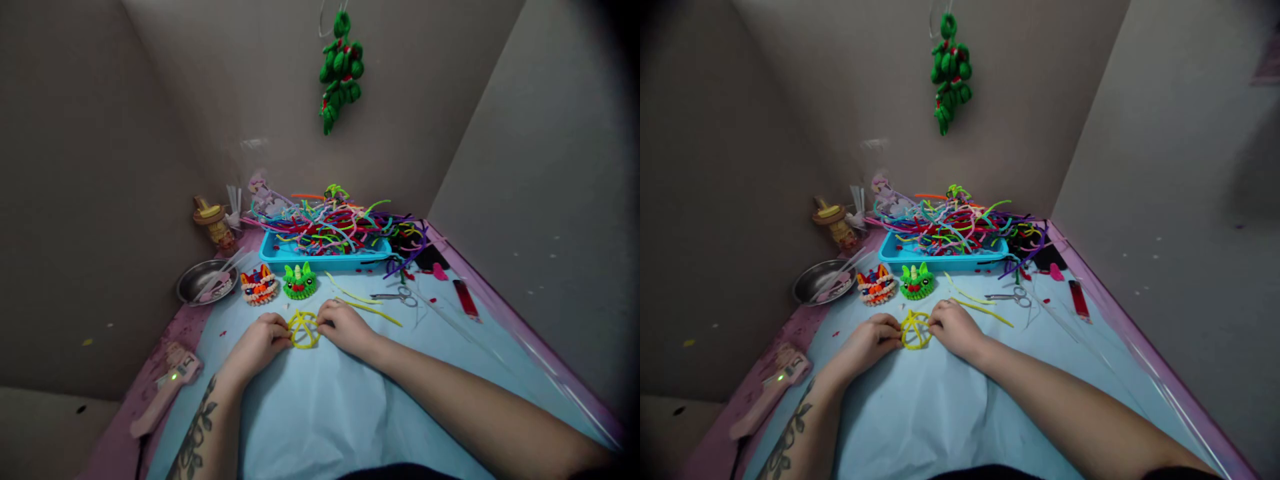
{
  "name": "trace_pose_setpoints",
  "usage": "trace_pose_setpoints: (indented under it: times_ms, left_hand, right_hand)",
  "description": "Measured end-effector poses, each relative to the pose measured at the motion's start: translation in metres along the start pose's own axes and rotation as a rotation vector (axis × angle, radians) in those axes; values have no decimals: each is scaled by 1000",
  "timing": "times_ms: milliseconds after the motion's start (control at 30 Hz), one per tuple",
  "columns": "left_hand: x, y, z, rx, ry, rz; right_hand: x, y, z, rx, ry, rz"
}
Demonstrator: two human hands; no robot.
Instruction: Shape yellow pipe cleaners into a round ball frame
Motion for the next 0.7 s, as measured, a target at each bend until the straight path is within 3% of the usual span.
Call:
trace_pose_setpoints:
  times_ms: [167, 433, 600, 700]
  left_hand:
    - [-2, -1, -3, -14, 50, -29]
    - [-5, -3, 4, 90, 121, -110]
    - [4, -3, 11, 16, 98, -195]
    - [7, -3, 11, -115, 59, -193]
  right_hand:
    - [-2, 1, -1, 1, 29, 24]
    - [4, -1, -7, 46, 13, -49]
    - [12, -24, -16, 75, -53, 32]
    - [12, -32, -22, 32, -61, 68]
Point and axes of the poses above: each hand's wrist, its own y-axis towards the middle knuckle, its own z-axis out of the palm, x = y × z, the point moved 8 cm from there along y, towards the middle knuckle, and after that the axes turned 4 degrees about y, right-handed, at the moved point
